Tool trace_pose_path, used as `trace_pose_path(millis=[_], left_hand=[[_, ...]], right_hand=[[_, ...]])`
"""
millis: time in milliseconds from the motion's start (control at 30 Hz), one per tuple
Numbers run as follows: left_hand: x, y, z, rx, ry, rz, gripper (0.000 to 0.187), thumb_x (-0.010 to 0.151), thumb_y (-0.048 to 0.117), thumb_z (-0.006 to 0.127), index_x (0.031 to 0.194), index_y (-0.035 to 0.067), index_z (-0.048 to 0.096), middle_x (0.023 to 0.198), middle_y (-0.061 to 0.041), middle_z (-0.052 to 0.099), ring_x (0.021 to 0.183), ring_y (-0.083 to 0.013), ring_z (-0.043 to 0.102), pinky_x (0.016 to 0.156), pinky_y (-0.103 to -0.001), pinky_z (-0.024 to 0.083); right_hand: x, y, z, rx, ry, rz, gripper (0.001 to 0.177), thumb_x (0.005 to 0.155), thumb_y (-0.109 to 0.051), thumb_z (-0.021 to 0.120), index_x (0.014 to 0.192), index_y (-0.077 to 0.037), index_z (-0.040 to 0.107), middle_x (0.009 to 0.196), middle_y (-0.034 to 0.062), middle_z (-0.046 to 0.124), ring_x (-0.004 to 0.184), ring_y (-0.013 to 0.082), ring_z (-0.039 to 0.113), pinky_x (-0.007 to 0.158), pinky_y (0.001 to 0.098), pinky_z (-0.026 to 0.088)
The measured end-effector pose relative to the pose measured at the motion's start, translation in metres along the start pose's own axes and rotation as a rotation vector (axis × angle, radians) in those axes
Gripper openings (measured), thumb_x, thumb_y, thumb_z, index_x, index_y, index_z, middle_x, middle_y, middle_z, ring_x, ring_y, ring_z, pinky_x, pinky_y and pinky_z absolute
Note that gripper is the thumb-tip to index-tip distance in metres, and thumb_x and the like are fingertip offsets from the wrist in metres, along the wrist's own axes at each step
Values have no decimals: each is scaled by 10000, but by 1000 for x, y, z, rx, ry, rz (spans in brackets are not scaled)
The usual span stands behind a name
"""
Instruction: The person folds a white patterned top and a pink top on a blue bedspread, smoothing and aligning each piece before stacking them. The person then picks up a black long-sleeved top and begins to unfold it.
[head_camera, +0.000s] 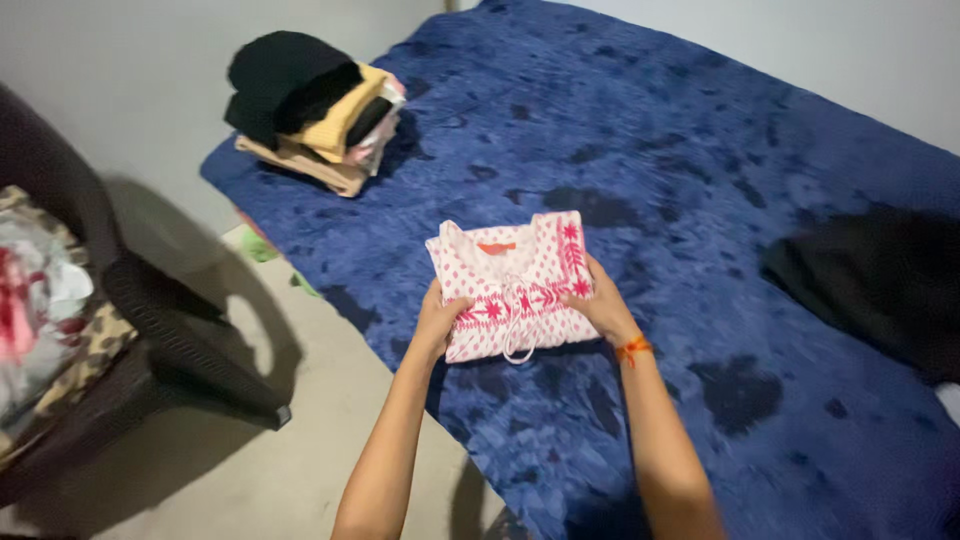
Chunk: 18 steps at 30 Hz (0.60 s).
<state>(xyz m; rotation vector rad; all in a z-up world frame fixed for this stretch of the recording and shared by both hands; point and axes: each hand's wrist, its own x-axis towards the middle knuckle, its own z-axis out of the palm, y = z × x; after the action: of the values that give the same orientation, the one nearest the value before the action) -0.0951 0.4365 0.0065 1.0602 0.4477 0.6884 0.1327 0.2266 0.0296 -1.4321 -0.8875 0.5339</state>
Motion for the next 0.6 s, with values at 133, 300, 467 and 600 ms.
trace_pose_path(millis=[133, 300, 467, 600], left_hand=[[26, 24, -28, -116, 119, 163, 565, 781, -74, 653, 1325, -21, 512, 1183, -150, 684, 1029, -244, 700, 909, -385, 580], [63, 40, -67, -103, 295, 345, 566, 784, -71, 643, 1328, 9, 508, 1210, -122, 681, 1058, -222, 687, 933, -335, 561], [107, 28, -122, -49, 425, 440, 503, 807, -47, 693, 1264, -7, 486, 1162, -155, 680, 1011, -230, 683, 889, -340, 553], [134, 3, -158, 96, 513, 487, 523, 835, 13, 720, 1282, 8, 449, 1145, -170, 695, 1006, -238, 692, 896, -349, 548]], right_hand=[[94, 6, 37, -313, -61, -250, 1001, 724, -6, 826, 1583, -80, 318, 1514, 175, 510, 1383, 296, 491, 1137, 382, 388], [177, -5, 93, -485, -106, -349, 1016, 737, -89, 803, 1606, -190, 287, 1530, 198, 513, 1399, 373, 502, 1142, 404, 403], [216, -13, 141, -624, -67, -316, 909, 811, -93, 774, 1602, -252, 355, 1445, 195, 587, 1302, 408, 572, 1076, 428, 481], [226, 4, 173, -626, 11, -389, 915, 788, -13, 723, 1590, -249, 352, 1391, 208, 620, 1237, 424, 597, 1015, 458, 498]])
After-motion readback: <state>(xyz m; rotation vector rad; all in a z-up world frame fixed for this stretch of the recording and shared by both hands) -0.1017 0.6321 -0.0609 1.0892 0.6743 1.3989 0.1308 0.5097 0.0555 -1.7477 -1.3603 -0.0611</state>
